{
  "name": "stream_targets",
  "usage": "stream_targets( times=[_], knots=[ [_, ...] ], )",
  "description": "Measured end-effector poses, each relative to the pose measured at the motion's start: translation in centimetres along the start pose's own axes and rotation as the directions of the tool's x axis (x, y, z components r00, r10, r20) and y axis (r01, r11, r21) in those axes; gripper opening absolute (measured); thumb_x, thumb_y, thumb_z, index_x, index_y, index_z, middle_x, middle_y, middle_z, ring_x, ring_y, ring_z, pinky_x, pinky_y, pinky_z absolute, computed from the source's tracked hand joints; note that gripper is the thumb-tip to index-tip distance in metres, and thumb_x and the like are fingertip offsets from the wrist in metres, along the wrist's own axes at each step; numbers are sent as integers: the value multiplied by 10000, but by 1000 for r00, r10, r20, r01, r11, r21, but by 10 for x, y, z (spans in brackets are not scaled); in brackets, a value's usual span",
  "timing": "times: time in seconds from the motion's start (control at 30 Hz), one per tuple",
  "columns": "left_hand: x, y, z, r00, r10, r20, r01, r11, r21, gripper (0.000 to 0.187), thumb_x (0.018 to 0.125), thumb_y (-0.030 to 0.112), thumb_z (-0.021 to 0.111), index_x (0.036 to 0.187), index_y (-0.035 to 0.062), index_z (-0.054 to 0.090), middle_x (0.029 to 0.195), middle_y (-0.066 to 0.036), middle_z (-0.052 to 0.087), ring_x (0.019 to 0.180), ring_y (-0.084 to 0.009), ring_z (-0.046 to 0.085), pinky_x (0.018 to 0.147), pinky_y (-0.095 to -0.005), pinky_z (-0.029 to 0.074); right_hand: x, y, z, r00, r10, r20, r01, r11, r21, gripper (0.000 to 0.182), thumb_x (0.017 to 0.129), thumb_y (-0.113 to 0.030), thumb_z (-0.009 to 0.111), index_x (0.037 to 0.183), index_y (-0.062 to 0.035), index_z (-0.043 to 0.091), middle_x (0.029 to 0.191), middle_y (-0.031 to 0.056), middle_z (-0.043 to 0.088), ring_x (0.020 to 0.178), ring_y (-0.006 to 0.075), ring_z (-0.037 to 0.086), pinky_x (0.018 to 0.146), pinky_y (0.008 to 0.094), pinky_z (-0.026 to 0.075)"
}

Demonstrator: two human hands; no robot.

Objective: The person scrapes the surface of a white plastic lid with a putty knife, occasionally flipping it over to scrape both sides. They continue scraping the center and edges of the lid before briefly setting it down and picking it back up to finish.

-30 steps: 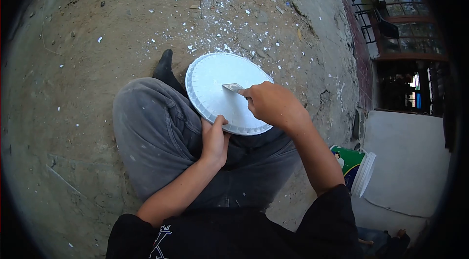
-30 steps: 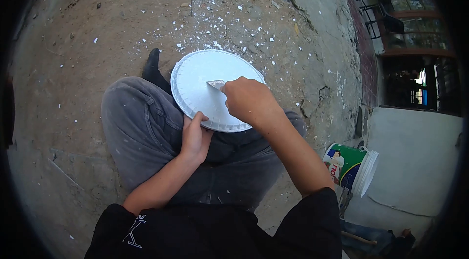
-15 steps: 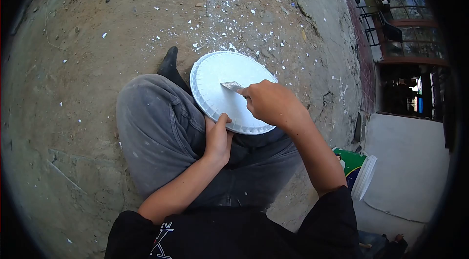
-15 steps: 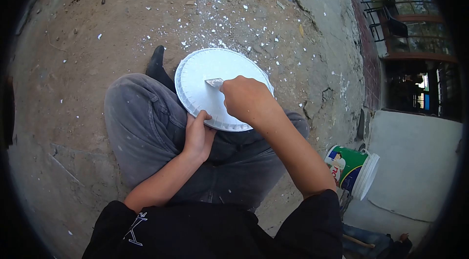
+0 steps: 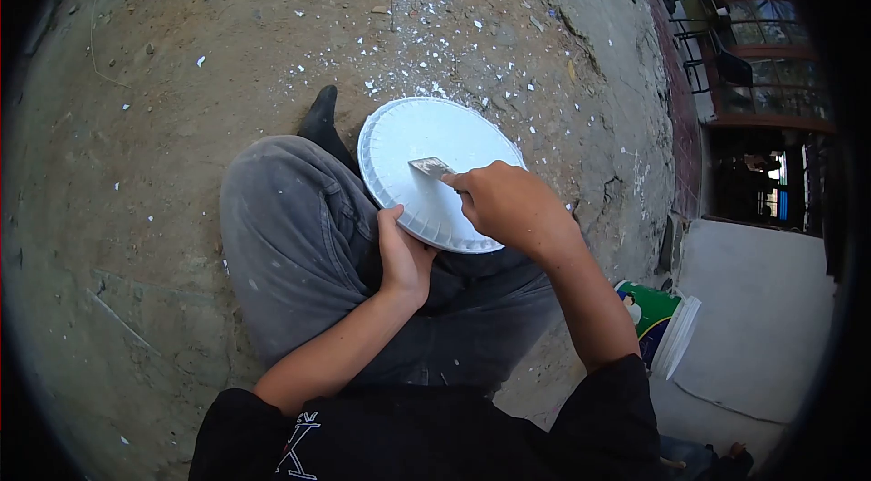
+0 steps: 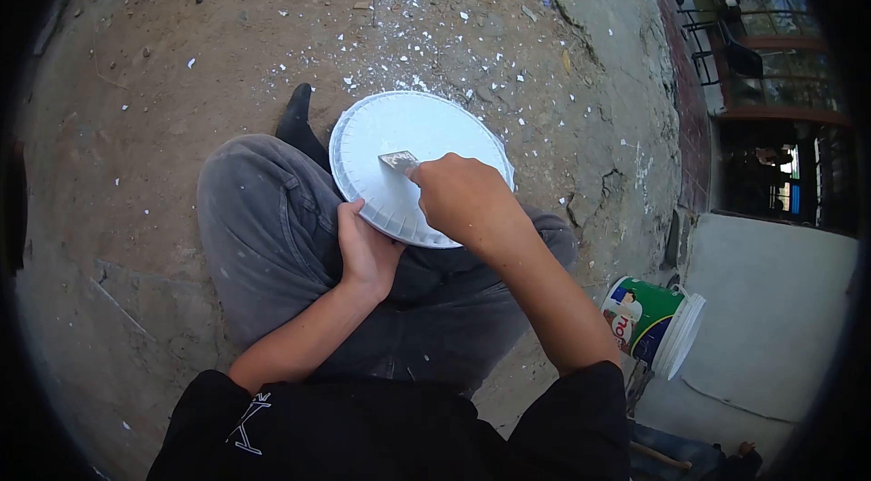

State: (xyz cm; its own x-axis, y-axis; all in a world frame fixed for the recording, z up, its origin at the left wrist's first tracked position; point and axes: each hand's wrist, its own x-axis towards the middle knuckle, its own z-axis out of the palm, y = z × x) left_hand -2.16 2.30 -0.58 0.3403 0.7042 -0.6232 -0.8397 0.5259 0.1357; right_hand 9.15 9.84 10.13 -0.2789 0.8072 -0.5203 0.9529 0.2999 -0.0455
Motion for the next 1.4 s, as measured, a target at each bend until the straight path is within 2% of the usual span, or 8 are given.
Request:
stream_targets(
  times=[0.3,0.53,0.73,0.87,0.97,1.03,1.27,1.4],
  knots=[
    [3,-2,0,1000,-5,-1,5,1000,14,705,937,514,267,1462,53,355,1451,-119,439,1332,-257,414,1075,-437,326,-56,-11,-45,979,16,203,-3,998,-62,352,857,-127,565,1178,-145,707,798,212,682,712,378,673,703,466,542],
    [2,-1,-3,999,-29,34,29,999,15,731,919,527,247,1490,79,334,1459,-108,431,1343,-254,398,1087,-447,314,-3,-4,2,1000,1,12,-1,1000,31,367,850,-134,567,1192,-149,698,800,210,684,746,378,679,713,465,543],
    [3,-3,-5,999,-31,43,32,999,-28,731,909,521,226,1481,84,353,1448,-110,445,1336,-261,407,1081,-448,325,-57,-18,-46,990,-72,121,75,997,-23,334,809,-69,600,1126,-84,705,779,203,697,745,360,705,677,441,572],
    [7,-6,-12,996,-31,79,31,1000,-2,725,907,511,225,1474,79,360,1443,-106,445,1321,-256,421,1068,-440,337,-57,-30,-37,982,39,185,-31,998,-49,427,845,-97,584,1264,-143,652,783,209,685,729,374,682,687,460,543],
    [7,-5,-13,997,-36,68,35,999,16,721,907,507,230,1472,79,361,1439,-98,447,1310,-249,429,1057,-439,344,-16,-18,-2,999,17,44,-18,1000,18,396,843,-109,580,1228,-121,671,786,212,686,745,376,685,703,460,547],
    [6,-4,-10,998,-32,50,32,999,14,718,907,507,234,1469,80,364,1436,-95,449,1306,-246,431,1052,-440,346,4,-15,7,999,-8,-38,9,999,33,251,802,-80,595,1013,-47,727,797,220,695,747,373,703,681,453,572],
    [3,-3,-4,1000,-21,23,21,1000,-13,695,916,498,244,1457,81,375,1439,-98,448,1303,-238,434,1045,-443,350,-45,-22,-49,991,-23,129,29,998,-50,310,796,-63,577,1063,-73,734,799,226,695,761,366,706,700,453,573],
    [5,-5,-7,999,-37,27,36,999,9,682,921,490,255,1452,81,375,1431,-101,451,1297,-238,440,1048,-440,347,-29,-16,-24,992,55,109,-56,998,2,352,835,-97,549,1141,-119,723,832,209,690,782,375,684,739,457,547]
  ],
)
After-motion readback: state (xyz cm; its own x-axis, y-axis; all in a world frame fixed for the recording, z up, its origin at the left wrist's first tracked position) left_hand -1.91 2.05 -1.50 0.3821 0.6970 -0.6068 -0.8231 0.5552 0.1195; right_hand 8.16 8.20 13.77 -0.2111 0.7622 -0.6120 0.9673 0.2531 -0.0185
